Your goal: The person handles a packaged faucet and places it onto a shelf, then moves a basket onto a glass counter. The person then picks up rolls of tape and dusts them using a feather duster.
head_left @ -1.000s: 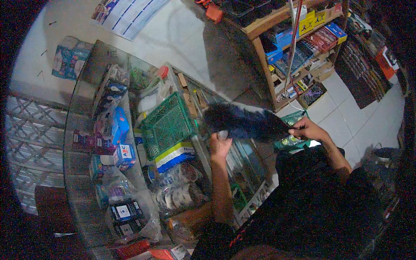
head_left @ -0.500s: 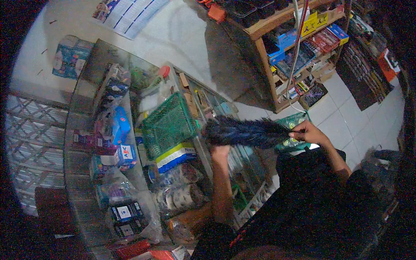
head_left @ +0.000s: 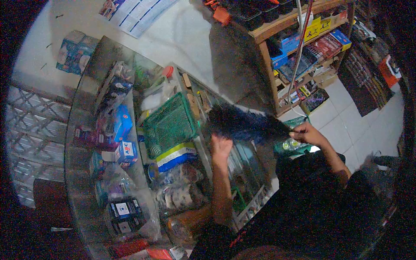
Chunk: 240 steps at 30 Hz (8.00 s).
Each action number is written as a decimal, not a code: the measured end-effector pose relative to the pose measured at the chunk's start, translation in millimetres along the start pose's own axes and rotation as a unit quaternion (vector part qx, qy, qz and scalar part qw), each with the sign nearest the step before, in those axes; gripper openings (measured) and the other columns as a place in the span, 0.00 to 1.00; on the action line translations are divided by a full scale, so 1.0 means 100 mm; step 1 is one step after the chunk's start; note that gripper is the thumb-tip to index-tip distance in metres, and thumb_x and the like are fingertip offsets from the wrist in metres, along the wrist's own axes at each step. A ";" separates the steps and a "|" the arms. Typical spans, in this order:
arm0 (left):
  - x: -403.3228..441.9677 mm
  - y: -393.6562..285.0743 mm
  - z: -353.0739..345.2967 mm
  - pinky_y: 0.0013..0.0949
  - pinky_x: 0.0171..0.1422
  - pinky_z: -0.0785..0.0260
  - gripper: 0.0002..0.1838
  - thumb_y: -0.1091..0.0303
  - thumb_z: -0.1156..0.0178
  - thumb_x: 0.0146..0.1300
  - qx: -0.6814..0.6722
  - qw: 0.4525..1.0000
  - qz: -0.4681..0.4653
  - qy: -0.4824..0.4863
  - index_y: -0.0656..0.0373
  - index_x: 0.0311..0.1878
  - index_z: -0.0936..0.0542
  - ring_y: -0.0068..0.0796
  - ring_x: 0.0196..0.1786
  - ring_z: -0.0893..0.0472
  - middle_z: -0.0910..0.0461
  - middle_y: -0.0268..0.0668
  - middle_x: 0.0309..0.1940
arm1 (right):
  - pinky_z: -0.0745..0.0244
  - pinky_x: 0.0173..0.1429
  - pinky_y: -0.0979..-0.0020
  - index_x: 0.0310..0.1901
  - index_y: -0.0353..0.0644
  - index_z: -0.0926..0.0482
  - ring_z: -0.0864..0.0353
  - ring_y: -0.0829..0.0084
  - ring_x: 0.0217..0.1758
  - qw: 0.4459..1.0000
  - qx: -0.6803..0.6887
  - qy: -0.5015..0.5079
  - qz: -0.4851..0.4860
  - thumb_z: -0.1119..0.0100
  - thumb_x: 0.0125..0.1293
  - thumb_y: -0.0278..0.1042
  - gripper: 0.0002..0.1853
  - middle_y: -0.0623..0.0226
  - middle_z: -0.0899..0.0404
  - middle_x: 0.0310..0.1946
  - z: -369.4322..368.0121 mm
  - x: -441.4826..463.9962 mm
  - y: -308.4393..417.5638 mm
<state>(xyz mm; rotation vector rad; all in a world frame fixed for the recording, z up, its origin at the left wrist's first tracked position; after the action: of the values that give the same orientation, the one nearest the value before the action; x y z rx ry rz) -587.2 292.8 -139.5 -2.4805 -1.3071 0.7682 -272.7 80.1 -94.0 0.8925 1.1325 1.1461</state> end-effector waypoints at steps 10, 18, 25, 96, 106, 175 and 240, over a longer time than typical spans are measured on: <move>-0.11 -0.04 -0.29 0.36 0.49 0.24 0.12 0.63 0.39 0.65 0.000 0.998 -0.057 -0.042 0.54 0.49 0.23 0.35 0.48 0.21 0.19 0.34 0.46 | 0.44 0.24 0.74 0.19 0.41 0.28 0.38 0.83 0.19 0.997 0.059 -0.046 -0.028 0.41 0.67 0.48 0.23 0.79 0.35 0.15 0.12 -0.04 0.06; -0.11 0.02 -0.38 0.53 0.69 0.39 0.23 0.51 0.51 0.70 0.067 0.996 -0.016 0.057 0.53 0.61 0.26 0.44 0.59 0.26 0.23 0.41 0.55 | 0.45 0.23 0.73 0.19 0.43 0.26 0.40 0.84 0.18 1.000 0.007 0.007 0.004 0.38 0.65 0.50 0.22 0.79 0.36 0.13 -0.01 0.00 0.05; -0.08 0.01 -0.22 0.44 0.63 0.33 0.12 0.62 0.53 0.69 0.019 0.997 -0.023 -0.068 0.55 0.49 0.23 0.38 0.54 0.25 0.21 0.37 0.48 | 0.47 0.22 0.73 0.16 0.43 0.30 0.41 0.84 0.18 0.998 0.058 0.038 -0.007 0.39 0.66 0.47 0.24 0.79 0.37 0.13 -0.10 0.03 0.10; -0.05 0.03 0.07 0.45 0.51 0.28 0.17 0.56 0.50 0.68 0.562 0.800 -0.205 0.053 0.56 0.51 0.23 0.40 0.41 0.22 0.20 0.37 0.39 | 0.45 0.25 0.73 0.18 0.39 0.27 0.41 0.84 0.19 0.993 -0.018 0.102 0.056 0.41 0.68 0.41 0.22 0.77 0.36 0.13 -0.24 -0.08 0.19; -0.20 0.04 -0.30 0.44 0.70 0.37 0.20 0.59 0.52 0.70 0.088 0.992 -0.070 -0.062 0.58 0.60 0.26 0.39 0.62 0.27 0.25 0.39 0.58 | 0.50 0.23 0.75 0.17 0.42 0.28 0.43 0.86 0.18 0.999 0.043 0.012 -0.001 0.41 0.68 0.42 0.22 0.81 0.38 0.13 -0.20 -0.02 0.16; -0.03 0.03 -0.06 0.49 0.62 0.31 0.15 0.63 0.42 0.64 -0.006 0.996 0.025 0.089 0.54 0.52 0.22 0.40 0.55 0.23 0.20 0.37 0.51 | 0.47 0.22 0.74 0.15 0.42 0.28 0.39 0.84 0.15 0.997 0.071 0.002 -0.009 0.40 0.67 0.42 0.23 0.77 0.34 0.11 -0.11 0.00 0.14; 0.15 -0.06 0.17 0.43 0.53 0.28 0.14 0.65 0.49 0.60 -0.033 0.944 -0.014 0.327 0.58 0.46 0.20 0.43 0.45 0.20 0.18 0.40 0.43 | 0.49 0.21 0.75 0.15 0.43 0.29 0.40 0.84 0.15 0.995 0.030 0.074 -0.068 0.41 0.69 0.44 0.24 0.78 0.37 0.11 -0.27 0.11 0.37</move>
<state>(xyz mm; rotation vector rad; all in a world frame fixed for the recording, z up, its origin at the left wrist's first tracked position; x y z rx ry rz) -593.6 307.5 -156.6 -2.4274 -1.1106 -0.1248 -307.1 97.7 -67.4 0.7735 1.3343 1.0851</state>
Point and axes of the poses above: each hand's wrist, its own x-axis towards the middle knuckle, its own z-axis out of the back of the hand, y = z × x, the point moved 4 cm from there along x, towards the middle knuckle
